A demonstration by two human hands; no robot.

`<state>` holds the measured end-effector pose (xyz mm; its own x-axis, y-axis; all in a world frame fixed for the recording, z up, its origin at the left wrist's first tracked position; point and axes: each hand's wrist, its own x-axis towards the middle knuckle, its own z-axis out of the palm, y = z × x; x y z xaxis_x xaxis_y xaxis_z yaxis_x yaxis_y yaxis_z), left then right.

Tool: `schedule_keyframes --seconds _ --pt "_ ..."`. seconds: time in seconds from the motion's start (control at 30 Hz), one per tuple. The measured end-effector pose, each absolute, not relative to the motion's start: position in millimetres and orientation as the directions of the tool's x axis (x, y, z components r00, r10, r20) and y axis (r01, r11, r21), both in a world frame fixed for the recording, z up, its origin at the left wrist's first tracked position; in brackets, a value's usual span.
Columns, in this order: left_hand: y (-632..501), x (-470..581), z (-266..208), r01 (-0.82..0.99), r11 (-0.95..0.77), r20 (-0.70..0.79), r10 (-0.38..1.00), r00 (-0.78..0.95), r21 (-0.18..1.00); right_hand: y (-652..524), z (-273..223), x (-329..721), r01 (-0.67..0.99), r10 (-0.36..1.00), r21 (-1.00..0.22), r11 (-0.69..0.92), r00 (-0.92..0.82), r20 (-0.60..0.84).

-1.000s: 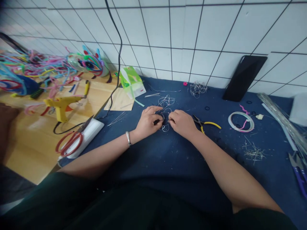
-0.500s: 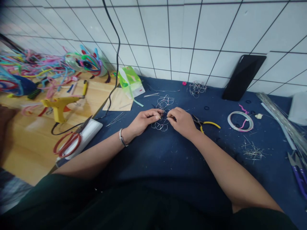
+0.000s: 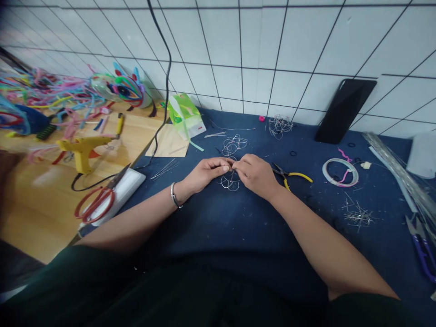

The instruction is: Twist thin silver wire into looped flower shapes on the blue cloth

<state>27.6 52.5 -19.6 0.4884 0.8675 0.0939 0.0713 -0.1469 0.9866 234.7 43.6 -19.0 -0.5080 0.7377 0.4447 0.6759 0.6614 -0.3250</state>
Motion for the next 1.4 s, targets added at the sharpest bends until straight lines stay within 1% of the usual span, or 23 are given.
schedule_keyframes --seconds 0.23,0.33,0.43,0.53,0.6,0.7,0.77,0.83,0.93,1.03,1.17,1.27,1.4 --pt "53.2 25.9 -24.9 -0.050 -0.003 0.027 0.872 0.489 0.999 44.4 -15.9 234.9 0.653 0.715 -0.322 0.685 -0.521 0.466" --pt "53.8 24.0 -27.4 -0.080 0.024 0.018 0.874 0.486 0.996 44.7 -15.7 234.9 0.645 0.723 -0.350 0.680 -0.511 0.465" --pt "54.3 21.3 -28.6 -0.065 0.025 0.009 0.876 0.482 0.998 44.7 -15.5 235.0 0.637 0.732 -0.374 0.674 -0.509 0.453" --pt "54.8 18.3 -28.2 -0.008 -0.026 0.027 0.885 0.464 1.000 44.7 -14.7 235.3 0.626 0.737 -0.396 0.671 -0.511 0.443" --pt "55.0 16.3 -26.9 0.073 -0.090 0.050 0.905 0.423 0.993 45.0 -14.2 235.9 0.617 0.744 -0.420 0.666 -0.507 0.435" --pt "54.7 13.6 -23.3 0.206 -0.207 0.121 0.923 0.365 0.956 46.2 -14.3 237.3 0.601 0.755 -0.458 0.655 -0.504 0.419" --pt "54.3 12.4 -20.8 0.257 -0.285 0.183 0.916 0.356 0.923 47.4 -15.3 238.3 0.591 0.757 -0.473 0.654 -0.513 0.405" --pt "53.8 11.7 -19.3 0.273 -0.333 0.226 0.906 0.358 0.903 48.4 -16.7 238.9 0.588 0.755 -0.475 0.655 -0.526 0.390" --pt "53.4 11.6 -19.3 0.233 -0.327 0.219 0.894 0.390 0.916 49.2 -17.6 238.8 0.579 0.757 -0.489 0.652 -0.531 0.380" --pt "53.7 11.6 -20.4 0.155 -0.268 0.178 0.883 0.435 0.951 49.3 -16.3 238.0 0.543 0.784 -0.571 0.616 -0.494 0.376" --pt "54.8 11.8 -20.5 0.073 -0.210 0.155 0.877 0.454 0.975 49.7 -15.4 238.2 0.507 0.863 -0.709 0.491 -0.397 0.313" --pt "55.7 12.2 -20.2 0.062 -0.205 0.154 0.873 0.462 0.977 50.5 -15.8 238.6 0.480 0.922 -0.798 0.365 -0.305 0.238" --pt "56.3 14.2 -23.2 0.051 -0.183 0.141 0.882 0.450 0.982 51.0 -12.3 237.2 0.372 0.957 -0.893 0.254 -0.227 0.178"
